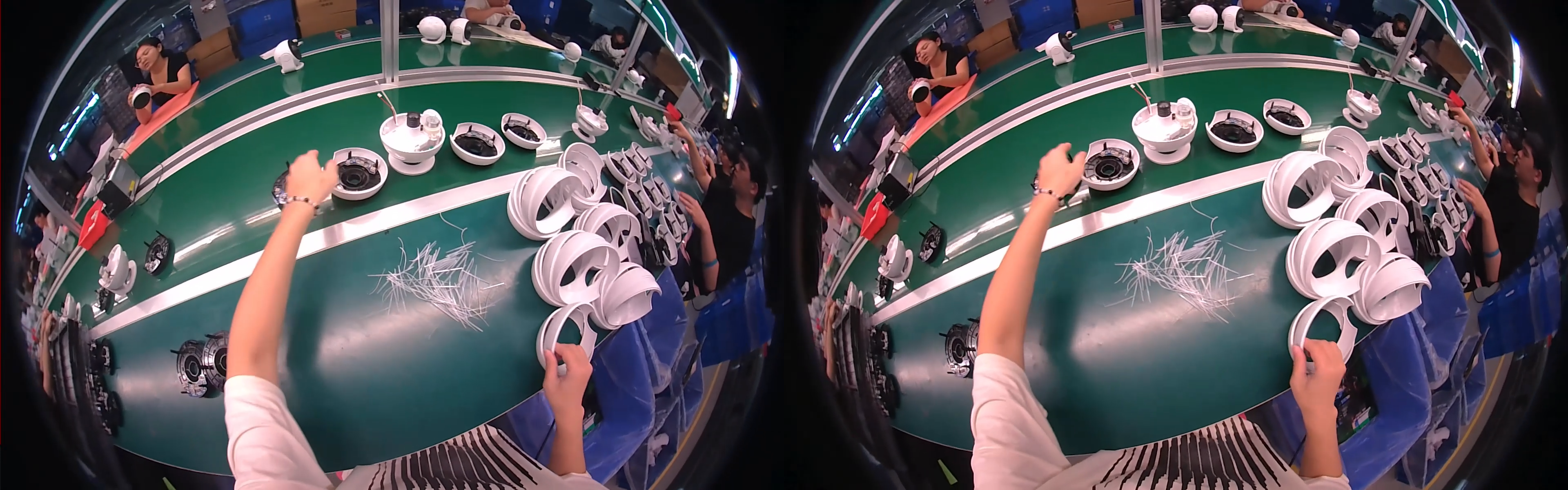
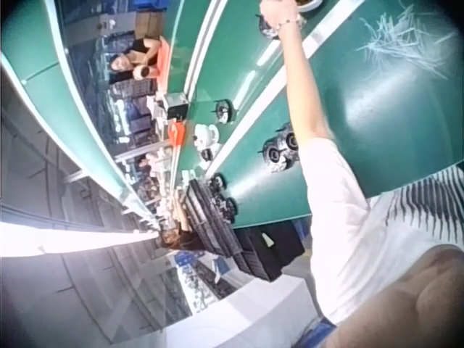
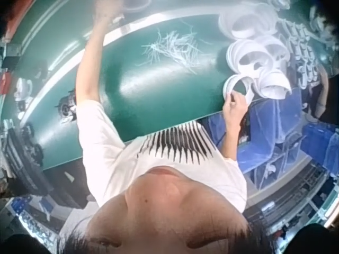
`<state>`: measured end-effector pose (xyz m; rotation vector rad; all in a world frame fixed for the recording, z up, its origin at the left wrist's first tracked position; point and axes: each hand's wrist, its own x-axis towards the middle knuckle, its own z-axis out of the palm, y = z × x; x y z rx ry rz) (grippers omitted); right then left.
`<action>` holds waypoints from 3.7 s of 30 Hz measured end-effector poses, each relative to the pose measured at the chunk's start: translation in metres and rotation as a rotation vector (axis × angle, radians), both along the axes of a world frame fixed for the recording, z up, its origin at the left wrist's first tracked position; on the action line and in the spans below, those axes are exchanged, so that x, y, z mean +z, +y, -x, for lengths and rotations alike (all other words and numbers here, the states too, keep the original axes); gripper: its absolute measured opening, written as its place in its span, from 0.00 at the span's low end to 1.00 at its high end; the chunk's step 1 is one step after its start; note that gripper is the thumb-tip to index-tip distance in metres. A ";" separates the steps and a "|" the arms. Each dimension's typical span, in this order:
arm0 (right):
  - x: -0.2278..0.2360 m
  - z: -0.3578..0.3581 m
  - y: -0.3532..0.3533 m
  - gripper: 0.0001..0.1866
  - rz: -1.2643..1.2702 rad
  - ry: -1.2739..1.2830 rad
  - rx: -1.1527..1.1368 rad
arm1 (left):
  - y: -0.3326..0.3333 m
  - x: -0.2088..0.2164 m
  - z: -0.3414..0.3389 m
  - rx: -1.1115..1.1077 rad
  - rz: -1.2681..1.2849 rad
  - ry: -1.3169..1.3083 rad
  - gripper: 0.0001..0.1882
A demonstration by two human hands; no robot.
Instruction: Assembling internal electronic components into plastic dome housings on a factory assembly line.
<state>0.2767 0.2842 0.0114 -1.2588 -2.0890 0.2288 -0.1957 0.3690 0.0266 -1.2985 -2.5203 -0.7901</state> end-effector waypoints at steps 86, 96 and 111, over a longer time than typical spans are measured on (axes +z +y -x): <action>-0.005 0.208 -0.027 0.55 -0.056 0.221 0.867 | -0.191 -0.035 -0.139 -0.707 -0.700 -2.185 0.36; -0.006 0.205 -0.012 0.57 0.005 0.091 0.957 | -0.191 -0.051 -0.129 -0.811 -0.606 -2.171 0.36; 0.019 0.125 0.007 0.47 -0.068 0.305 0.622 | -0.086 0.025 -0.097 -0.481 -0.824 -1.774 0.19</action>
